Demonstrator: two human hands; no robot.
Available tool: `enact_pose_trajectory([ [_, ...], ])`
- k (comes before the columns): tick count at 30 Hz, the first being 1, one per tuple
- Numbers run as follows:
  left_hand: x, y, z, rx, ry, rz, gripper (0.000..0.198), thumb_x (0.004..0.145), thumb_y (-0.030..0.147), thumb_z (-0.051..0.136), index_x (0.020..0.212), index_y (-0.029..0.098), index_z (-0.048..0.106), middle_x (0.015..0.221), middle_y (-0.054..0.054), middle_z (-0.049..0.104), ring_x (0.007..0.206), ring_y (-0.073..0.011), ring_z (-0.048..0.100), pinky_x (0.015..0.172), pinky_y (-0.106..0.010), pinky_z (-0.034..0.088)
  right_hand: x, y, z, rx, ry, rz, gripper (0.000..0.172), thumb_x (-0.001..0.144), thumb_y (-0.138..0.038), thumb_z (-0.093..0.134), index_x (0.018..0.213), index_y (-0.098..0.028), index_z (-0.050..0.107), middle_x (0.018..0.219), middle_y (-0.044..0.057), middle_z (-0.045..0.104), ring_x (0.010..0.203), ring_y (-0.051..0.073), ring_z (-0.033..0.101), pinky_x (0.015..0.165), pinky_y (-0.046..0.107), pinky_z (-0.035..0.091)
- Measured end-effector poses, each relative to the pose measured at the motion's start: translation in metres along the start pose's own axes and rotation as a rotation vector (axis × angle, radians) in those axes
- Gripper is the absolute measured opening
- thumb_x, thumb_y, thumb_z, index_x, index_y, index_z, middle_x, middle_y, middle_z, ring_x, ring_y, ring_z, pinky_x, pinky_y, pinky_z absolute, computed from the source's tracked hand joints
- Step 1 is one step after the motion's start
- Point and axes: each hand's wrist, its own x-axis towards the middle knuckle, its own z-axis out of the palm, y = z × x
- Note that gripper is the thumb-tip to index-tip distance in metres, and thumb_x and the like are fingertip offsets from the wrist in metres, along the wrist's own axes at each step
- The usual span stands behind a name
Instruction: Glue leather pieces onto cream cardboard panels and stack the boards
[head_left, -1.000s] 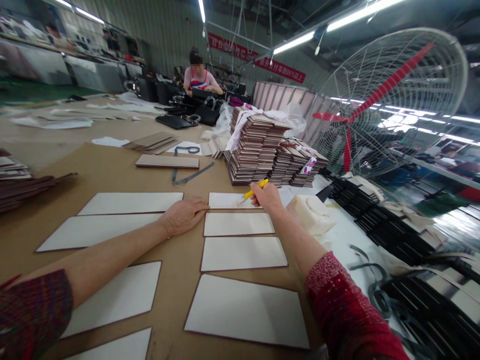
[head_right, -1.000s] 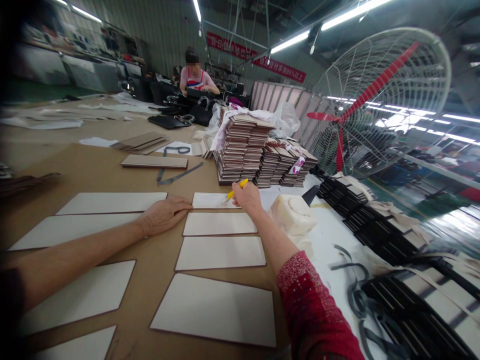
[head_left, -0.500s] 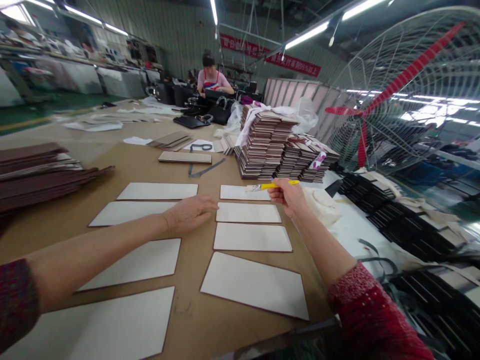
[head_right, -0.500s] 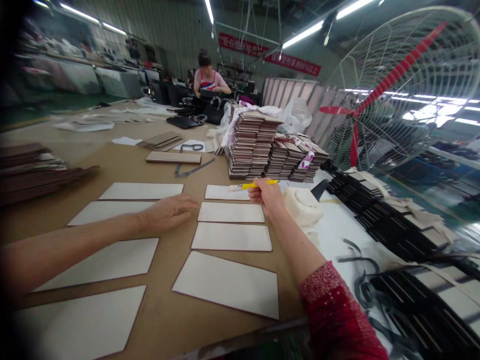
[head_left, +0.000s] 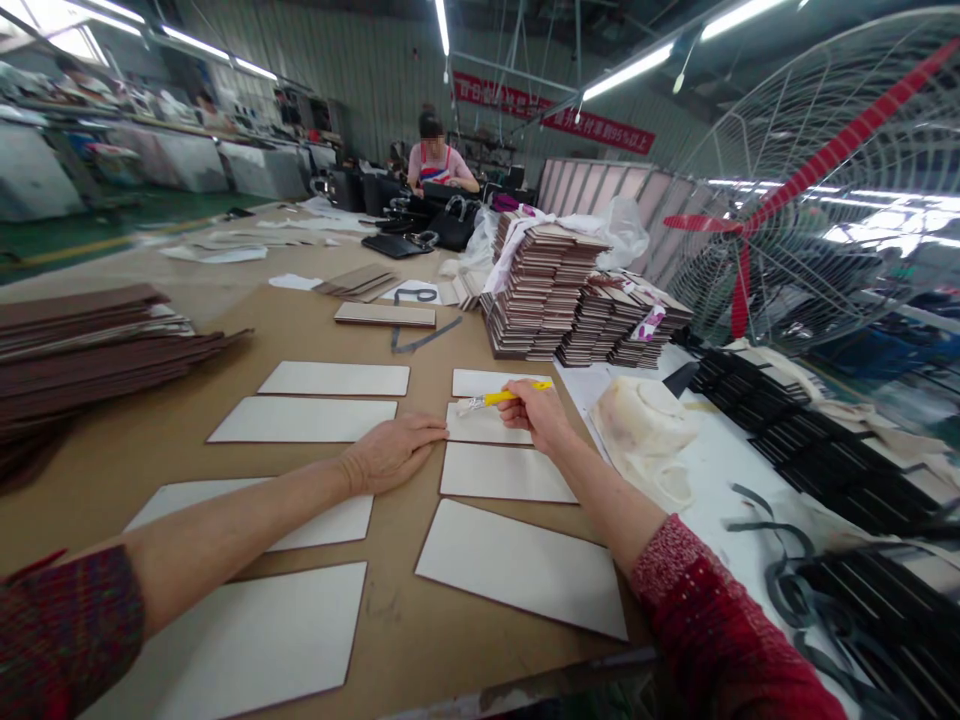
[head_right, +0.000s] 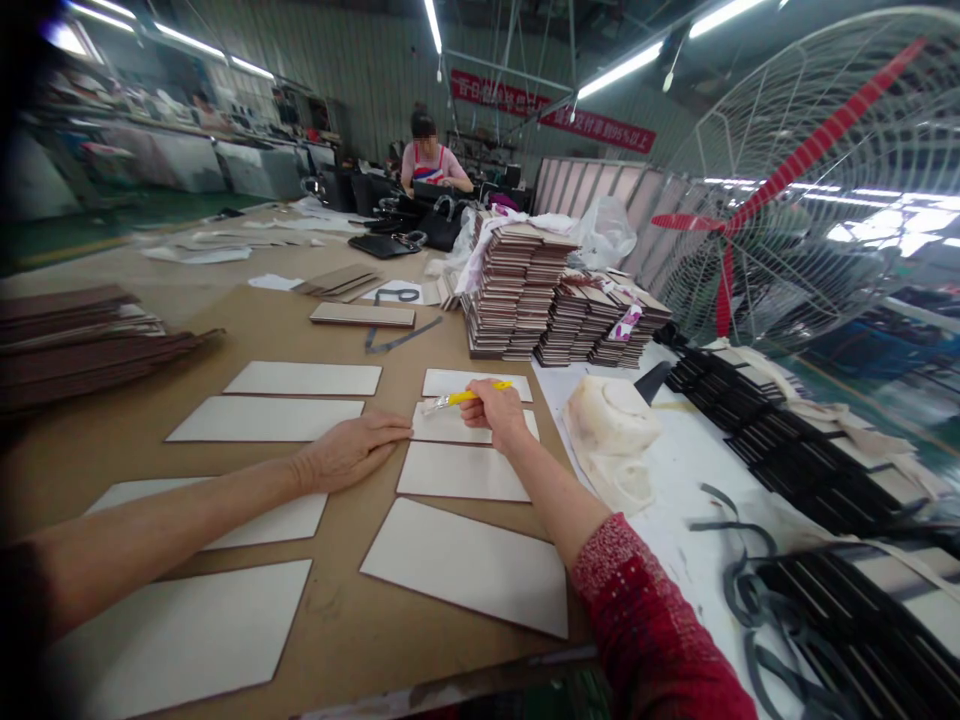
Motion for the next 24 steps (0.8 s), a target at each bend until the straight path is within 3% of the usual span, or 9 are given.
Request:
enact_pose_trajectory([
  [7, 0.000, 0.004, -0.001, 0.011, 0.012, 0.004, 0.039, 0.100, 0.017, 0.040, 0.132, 0.017, 0.061, 0.136, -0.008, 0.060, 0.127, -0.0215, 0.053, 0.115, -0.039, 0.041, 0.005, 0.010, 0.005, -0.081, 0.001, -0.014, 0.010, 0.082, -0.024, 0.059, 0.079, -0.016, 0.064, 0.057, 0.000, 0.067, 0.044, 0.011, 0.060, 0.043, 0.019, 0.053],
  [12, 0.000, 0.005, -0.002, 0.024, 0.011, 0.007, 0.039, 0.099, 0.017, 0.041, 0.132, 0.016, 0.061, 0.136, -0.009, 0.061, 0.126, -0.0222, 0.054, 0.114, -0.040, 0.043, 0.010, 0.008, -0.004, -0.205, 0.043, -0.053, 0.010, 0.080, -0.023, 0.062, 0.075, -0.015, 0.065, 0.055, 0.001, 0.067, 0.041, 0.012, 0.060, 0.040, 0.020, 0.051],
  [24, -0.003, 0.000, 0.001, 0.030, 0.008, 0.015, 0.042, 0.099, 0.019, 0.039, 0.135, 0.018, 0.060, 0.139, -0.007, 0.060, 0.129, -0.0214, 0.053, 0.116, -0.040, 0.040, 0.005, -0.007, -0.080, -0.434, 0.227, -0.091, 0.010, 0.083, -0.022, 0.061, 0.075, -0.016, 0.061, 0.054, 0.000, 0.065, 0.041, 0.011, 0.058, 0.040, 0.018, 0.049],
])
